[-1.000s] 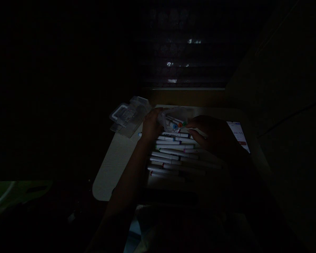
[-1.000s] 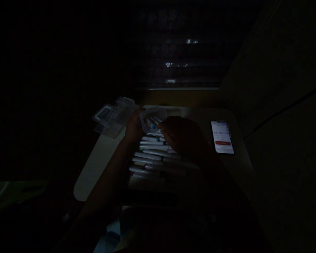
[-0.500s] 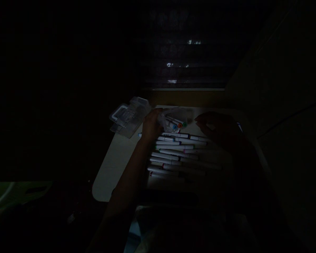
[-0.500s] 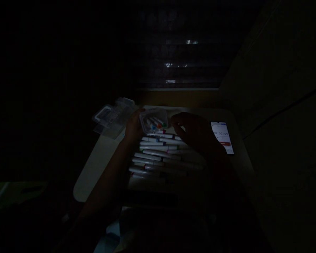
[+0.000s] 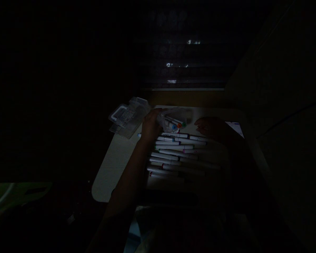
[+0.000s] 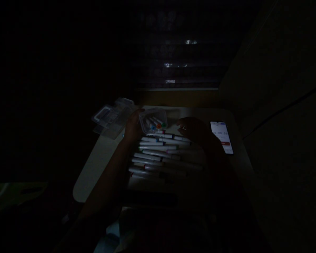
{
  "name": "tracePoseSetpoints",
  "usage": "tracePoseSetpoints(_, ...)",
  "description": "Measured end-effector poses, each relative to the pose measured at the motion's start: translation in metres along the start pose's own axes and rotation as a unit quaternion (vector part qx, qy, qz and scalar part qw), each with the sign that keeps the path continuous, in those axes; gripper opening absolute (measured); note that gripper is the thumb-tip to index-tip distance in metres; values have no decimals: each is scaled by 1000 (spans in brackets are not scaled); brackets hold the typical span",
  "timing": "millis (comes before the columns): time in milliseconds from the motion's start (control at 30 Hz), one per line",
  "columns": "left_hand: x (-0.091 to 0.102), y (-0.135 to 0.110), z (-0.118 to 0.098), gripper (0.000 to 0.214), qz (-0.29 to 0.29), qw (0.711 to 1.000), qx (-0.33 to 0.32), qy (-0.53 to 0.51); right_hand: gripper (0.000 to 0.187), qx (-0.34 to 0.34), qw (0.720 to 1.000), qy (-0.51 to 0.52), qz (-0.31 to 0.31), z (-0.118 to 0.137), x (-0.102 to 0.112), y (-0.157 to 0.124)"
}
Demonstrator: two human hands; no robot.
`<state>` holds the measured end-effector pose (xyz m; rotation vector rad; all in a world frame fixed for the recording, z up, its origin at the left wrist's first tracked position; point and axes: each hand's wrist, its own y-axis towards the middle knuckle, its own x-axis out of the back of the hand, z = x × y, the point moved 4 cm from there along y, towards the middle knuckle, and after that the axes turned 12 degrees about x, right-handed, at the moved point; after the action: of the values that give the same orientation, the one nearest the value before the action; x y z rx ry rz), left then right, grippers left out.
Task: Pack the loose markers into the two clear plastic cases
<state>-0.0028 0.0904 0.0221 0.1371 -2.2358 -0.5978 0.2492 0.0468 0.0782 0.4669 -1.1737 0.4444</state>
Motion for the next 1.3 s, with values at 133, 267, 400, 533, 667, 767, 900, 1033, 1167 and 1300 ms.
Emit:
tracePoseSetpoints(133, 1, 0, -2, 54, -2, 1000, 7, -4, 31, -11, 994, 30, 102, 1, -25, 9)
tracePoseSetpoints(267, 1, 0, -2, 54, 0, 1000, 13, 0, 31, -25, 989, 34, 142, 0, -36, 13)
tracePoseSetpoints(400, 1, 0, -1, 56, 2, 1000, 12, 4, 31, -27, 986, 44, 157, -3, -40, 14)
tracePoseSetpoints(533, 0, 0, 1, 57, 5, 1000, 19, -4, 23, -12, 988, 32, 153, 1, -37, 14)
tracePoseSetpoints(667, 0, 0, 1, 57, 11, 1000, 16, -13, 21, -8, 987, 22, 159, 3, -36, 15)
tracePoseSetpoints(767, 1, 0, 0, 58, 4, 1000, 12, -12, 27, -12, 988, 19, 155, -2, -35, 14)
tracePoseSetpoints(900, 1, 0, -2, 56, 3, 1000, 9, -7, 34, -16, 994, 8, 111, -13, -22, 8)
tracePoseSetpoints(1033, 1, 0, -2, 57, 3, 1000, 8, -5, 31, 13, 1000, 1, 20, -16, 4, -1)
tracePoseSetpoints(1167, 1, 0, -1, 57, 5, 1000, 9, -10, 29, 19, 996, -1, -83, -2, 35, -12)
tracePoseSetpoints(1300, 0, 1, 1, 57, 4, 1000, 9, -17, 24, 42, 982, -30, -181, 26, 66, -25)
